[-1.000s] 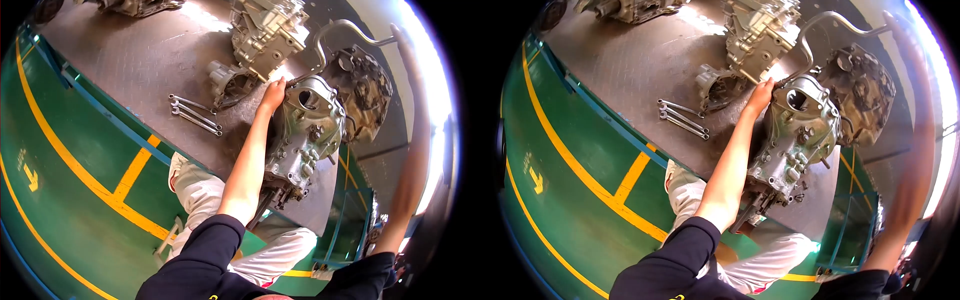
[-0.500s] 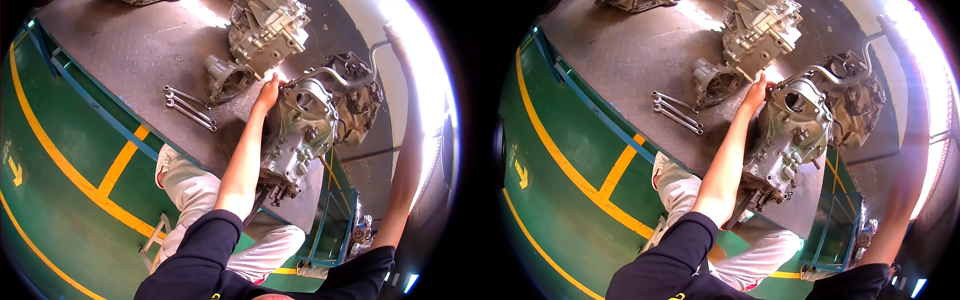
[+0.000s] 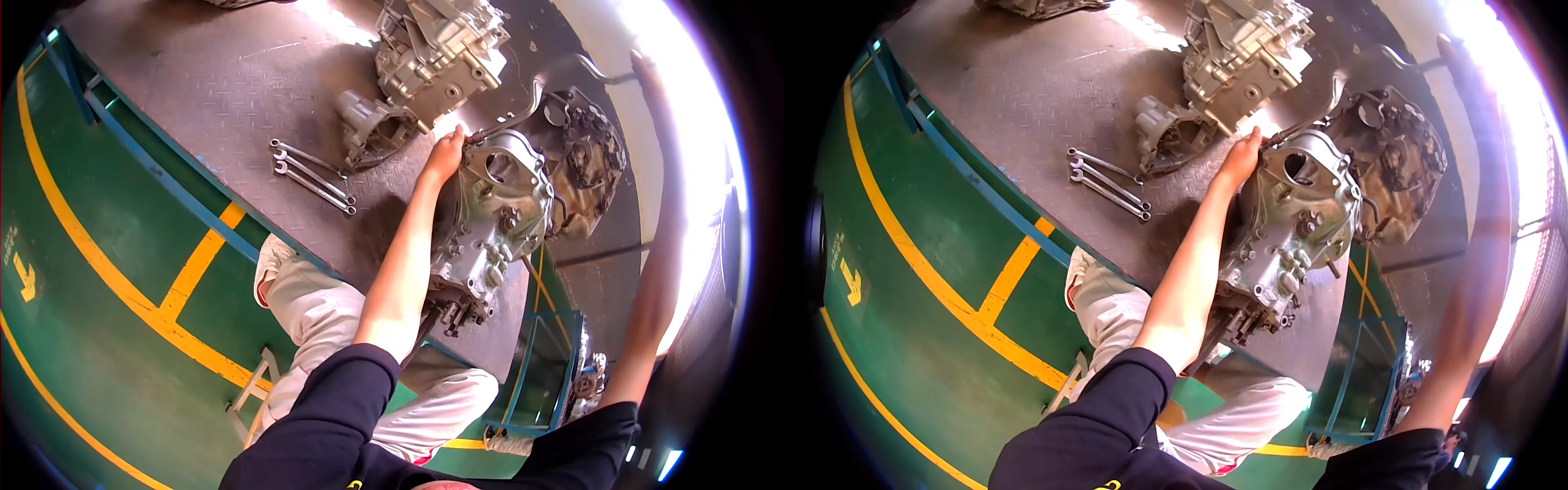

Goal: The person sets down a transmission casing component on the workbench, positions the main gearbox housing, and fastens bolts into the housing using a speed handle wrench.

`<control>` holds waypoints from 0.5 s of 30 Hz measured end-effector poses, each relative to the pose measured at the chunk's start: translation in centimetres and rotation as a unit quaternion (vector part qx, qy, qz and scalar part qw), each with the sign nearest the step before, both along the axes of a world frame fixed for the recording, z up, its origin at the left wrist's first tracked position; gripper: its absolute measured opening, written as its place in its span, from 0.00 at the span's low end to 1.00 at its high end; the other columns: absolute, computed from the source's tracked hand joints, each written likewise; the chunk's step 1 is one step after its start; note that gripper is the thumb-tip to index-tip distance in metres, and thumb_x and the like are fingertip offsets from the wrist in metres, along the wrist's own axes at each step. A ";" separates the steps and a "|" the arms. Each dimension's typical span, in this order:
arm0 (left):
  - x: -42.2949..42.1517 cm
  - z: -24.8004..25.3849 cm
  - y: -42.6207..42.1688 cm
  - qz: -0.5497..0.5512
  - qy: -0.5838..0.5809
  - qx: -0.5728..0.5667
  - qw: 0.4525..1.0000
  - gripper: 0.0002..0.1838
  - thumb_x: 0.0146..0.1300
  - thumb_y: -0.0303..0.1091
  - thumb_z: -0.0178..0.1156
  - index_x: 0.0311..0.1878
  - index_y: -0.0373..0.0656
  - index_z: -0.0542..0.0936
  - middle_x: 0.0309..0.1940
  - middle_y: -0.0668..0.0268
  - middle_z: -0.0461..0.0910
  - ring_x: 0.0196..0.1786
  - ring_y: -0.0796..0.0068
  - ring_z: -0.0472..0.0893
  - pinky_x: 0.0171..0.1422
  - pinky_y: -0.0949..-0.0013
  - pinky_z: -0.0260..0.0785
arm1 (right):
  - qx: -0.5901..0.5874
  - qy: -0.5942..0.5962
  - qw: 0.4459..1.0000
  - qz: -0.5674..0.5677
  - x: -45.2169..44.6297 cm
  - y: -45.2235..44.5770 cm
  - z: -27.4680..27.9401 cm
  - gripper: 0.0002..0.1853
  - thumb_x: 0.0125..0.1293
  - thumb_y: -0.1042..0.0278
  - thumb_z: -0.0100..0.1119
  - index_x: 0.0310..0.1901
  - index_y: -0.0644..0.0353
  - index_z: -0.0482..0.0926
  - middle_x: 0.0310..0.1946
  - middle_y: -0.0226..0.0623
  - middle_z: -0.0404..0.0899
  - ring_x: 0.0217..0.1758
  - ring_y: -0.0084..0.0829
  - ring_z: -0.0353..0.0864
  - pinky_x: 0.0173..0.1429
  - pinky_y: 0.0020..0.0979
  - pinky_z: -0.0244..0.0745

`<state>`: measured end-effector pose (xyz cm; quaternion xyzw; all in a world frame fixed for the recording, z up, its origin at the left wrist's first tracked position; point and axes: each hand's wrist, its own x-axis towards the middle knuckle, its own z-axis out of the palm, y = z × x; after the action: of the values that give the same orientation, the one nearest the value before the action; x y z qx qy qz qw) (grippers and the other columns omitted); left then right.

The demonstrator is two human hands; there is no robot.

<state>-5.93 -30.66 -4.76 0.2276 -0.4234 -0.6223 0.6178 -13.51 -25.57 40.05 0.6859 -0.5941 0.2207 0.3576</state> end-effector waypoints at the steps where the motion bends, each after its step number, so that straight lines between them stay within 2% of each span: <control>1: 0.0 -0.7 -0.4 -0.004 -0.039 0.006 0.999 0.36 0.78 0.58 0.37 0.44 0.31 0.82 0.44 0.49 0.85 0.50 0.56 0.82 0.61 0.63 0.68 | 0.001 0.002 1.000 0.002 0.3 -0.7 -0.3 0.22 0.69 0.49 0.58 0.42 0.64 0.84 0.32 0.37 0.84 0.35 0.30 0.82 0.45 0.35 0.75; 2: -0.1 -0.4 -1.0 -0.010 -0.073 0.004 0.997 0.36 0.78 0.58 0.38 0.45 0.31 0.82 0.44 0.49 0.84 0.51 0.57 0.82 0.61 0.63 0.67 | -0.001 0.001 1.000 -0.004 0.8 -1.1 -0.5 0.22 0.69 0.48 0.58 0.42 0.64 0.84 0.32 0.38 0.84 0.35 0.30 0.82 0.45 0.34 0.75; 4: -0.4 -0.8 -0.7 -0.040 0.013 0.005 0.999 0.35 0.78 0.57 0.39 0.47 0.30 0.81 0.44 0.47 0.84 0.51 0.55 0.82 0.61 0.62 0.67 | -0.013 0.005 0.999 -0.032 0.6 0.0 0.2 0.22 0.69 0.48 0.58 0.42 0.64 0.84 0.32 0.38 0.85 0.36 0.29 0.82 0.45 0.34 0.75; 5: -0.9 -0.7 -0.7 -0.076 0.073 0.053 0.993 0.34 0.78 0.57 0.39 0.47 0.30 0.82 0.42 0.47 0.84 0.51 0.54 0.82 0.61 0.62 0.67 | 0.034 0.021 0.997 -0.068 1.3 0.4 0.3 0.22 0.68 0.50 0.61 0.48 0.64 0.83 0.33 0.34 0.83 0.36 0.25 0.79 0.44 0.30 0.73; 6: -1.2 -0.8 -0.6 -0.075 0.074 0.050 0.993 0.34 0.78 0.57 0.39 0.47 0.30 0.82 0.42 0.47 0.84 0.51 0.54 0.82 0.61 0.62 0.67 | 0.088 0.033 0.991 -0.097 1.8 0.1 -0.1 0.23 0.68 0.52 0.63 0.53 0.64 0.82 0.33 0.29 0.81 0.36 0.20 0.76 0.43 0.26 0.71; 7: -0.6 -0.3 -0.3 -0.041 0.030 0.030 0.998 0.35 0.78 0.57 0.39 0.47 0.31 0.82 0.42 0.48 0.84 0.51 0.56 0.82 0.61 0.62 0.67 | 0.088 0.037 0.992 -0.088 1.6 -0.8 -0.4 0.23 0.68 0.52 0.63 0.53 0.64 0.82 0.33 0.29 0.81 0.36 0.20 0.76 0.43 0.26 0.71; 8: -0.5 -0.4 -0.2 -0.007 -0.014 0.014 1.000 0.35 0.78 0.57 0.39 0.47 0.31 0.82 0.42 0.49 0.85 0.51 0.57 0.81 0.61 0.63 0.67 | 0.057 -0.006 0.998 -0.033 1.0 -1.5 -1.0 0.21 0.68 0.52 0.63 0.48 0.64 0.82 0.31 0.28 0.78 0.34 0.19 0.73 0.41 0.25 0.70; 9: -0.4 -0.7 -0.9 -0.056 -0.038 0.012 0.998 0.34 0.78 0.56 0.39 0.49 0.32 0.82 0.44 0.49 0.84 0.53 0.57 0.81 0.62 0.63 0.67 | 0.023 -0.057 0.998 0.008 -0.4 -1.1 -1.3 0.19 0.67 0.53 0.63 0.42 0.65 0.83 0.29 0.26 0.76 0.33 0.18 0.71 0.39 0.25 0.68; 10: -0.4 -0.8 -0.7 -0.093 0.036 0.013 0.995 0.33 0.78 0.55 0.39 0.48 0.31 0.82 0.44 0.49 0.84 0.53 0.57 0.81 0.62 0.62 0.67 | 0.022 -0.061 0.998 -0.002 -0.3 0.0 -1.4 0.19 0.67 0.53 0.63 0.42 0.65 0.83 0.29 0.26 0.76 0.33 0.18 0.71 0.39 0.25 0.68; 12: -0.4 -0.5 -0.2 -0.023 0.012 0.015 1.000 0.33 0.79 0.54 0.39 0.46 0.30 0.82 0.43 0.50 0.85 0.51 0.58 0.82 0.61 0.63 0.68 | 0.040 0.004 0.998 0.053 1.2 -0.4 -1.0 0.18 0.67 0.53 0.64 0.35 0.63 0.81 0.29 0.25 0.75 0.31 0.17 0.69 0.35 0.23 0.64; 13: -0.2 -0.1 0.0 0.012 -0.019 -0.001 1.000 0.33 0.79 0.54 0.39 0.47 0.31 0.82 0.44 0.51 0.85 0.50 0.60 0.82 0.60 0.65 0.69 | 0.046 0.005 0.997 0.056 2.2 -0.8 -1.3 0.18 0.67 0.53 0.64 0.35 0.63 0.81 0.29 0.25 0.75 0.31 0.17 0.69 0.35 0.23 0.64; 14: -0.1 -0.4 -0.1 0.009 -0.017 0.005 1.000 0.33 0.79 0.54 0.39 0.47 0.31 0.82 0.44 0.51 0.85 0.50 0.60 0.82 0.60 0.65 0.69 | 0.083 -0.053 0.992 0.073 2.7 -0.4 -1.6 0.17 0.66 0.53 0.64 0.36 0.62 0.82 0.29 0.25 0.75 0.30 0.17 0.68 0.35 0.23 0.64; 15: 0.1 -0.7 -0.4 -0.048 0.002 0.008 0.999 0.32 0.79 0.53 0.39 0.48 0.31 0.82 0.45 0.51 0.85 0.52 0.61 0.82 0.60 0.65 0.69 | 0.113 -0.115 0.984 0.078 2.6 0.9 -2.0 0.16 0.66 0.54 0.65 0.36 0.61 0.83 0.29 0.25 0.75 0.30 0.17 0.68 0.35 0.23 0.64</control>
<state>-5.85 -31.11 -5.44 0.2100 -0.4277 -0.6552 0.5862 -10.90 -24.65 38.00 0.7361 -0.5970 0.2571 0.1888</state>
